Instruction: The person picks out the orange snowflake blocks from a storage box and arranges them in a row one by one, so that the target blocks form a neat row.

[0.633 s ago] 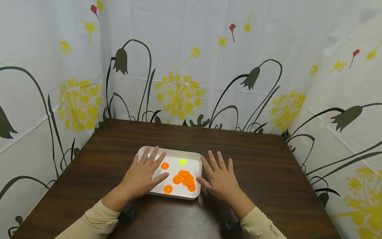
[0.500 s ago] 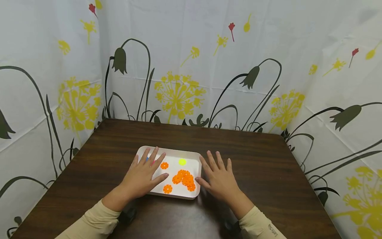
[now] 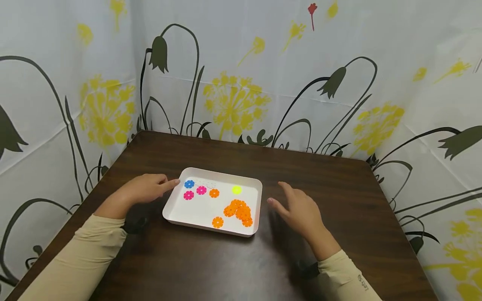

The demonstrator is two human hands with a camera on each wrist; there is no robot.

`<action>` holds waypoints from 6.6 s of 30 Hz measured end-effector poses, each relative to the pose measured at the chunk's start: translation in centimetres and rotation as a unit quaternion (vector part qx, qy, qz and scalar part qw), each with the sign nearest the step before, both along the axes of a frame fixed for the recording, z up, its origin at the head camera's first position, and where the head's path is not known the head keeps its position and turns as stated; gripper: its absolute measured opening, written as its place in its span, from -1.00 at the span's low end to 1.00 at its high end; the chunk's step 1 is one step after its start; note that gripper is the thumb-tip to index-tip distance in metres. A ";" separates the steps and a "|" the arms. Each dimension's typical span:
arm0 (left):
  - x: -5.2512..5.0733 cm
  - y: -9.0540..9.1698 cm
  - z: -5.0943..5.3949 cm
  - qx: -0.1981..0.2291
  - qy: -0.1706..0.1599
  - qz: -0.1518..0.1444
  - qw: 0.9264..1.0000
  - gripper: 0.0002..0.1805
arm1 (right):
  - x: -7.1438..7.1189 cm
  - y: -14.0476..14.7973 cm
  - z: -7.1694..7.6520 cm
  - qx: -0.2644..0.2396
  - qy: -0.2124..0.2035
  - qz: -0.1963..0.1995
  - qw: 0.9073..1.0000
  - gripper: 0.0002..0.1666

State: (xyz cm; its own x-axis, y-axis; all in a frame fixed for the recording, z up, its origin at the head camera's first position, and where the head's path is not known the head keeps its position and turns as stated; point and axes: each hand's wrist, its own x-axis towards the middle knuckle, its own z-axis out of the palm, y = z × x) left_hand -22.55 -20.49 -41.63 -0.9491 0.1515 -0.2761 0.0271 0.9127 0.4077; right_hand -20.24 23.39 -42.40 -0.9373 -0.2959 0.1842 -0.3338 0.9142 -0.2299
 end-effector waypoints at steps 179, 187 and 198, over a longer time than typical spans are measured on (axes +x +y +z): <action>-1.1 -1.5 -3.1 0.050 -0.219 -0.136 0.965 -0.36 | -8.2 -4.2 0.4 -0.182 -0.351 0.032 0.918 -0.84; -1.2 -1.6 -3.2 0.051 -0.219 -0.134 0.965 -0.35 | -8.7 0.0 -0.6 -0.242 -0.346 -0.008 0.906 -0.77; -1.2 -1.7 -3.3 0.052 -0.217 -0.136 0.965 -0.37 | -9.9 3.2 -3.7 -0.140 -0.336 -0.035 0.931 -0.84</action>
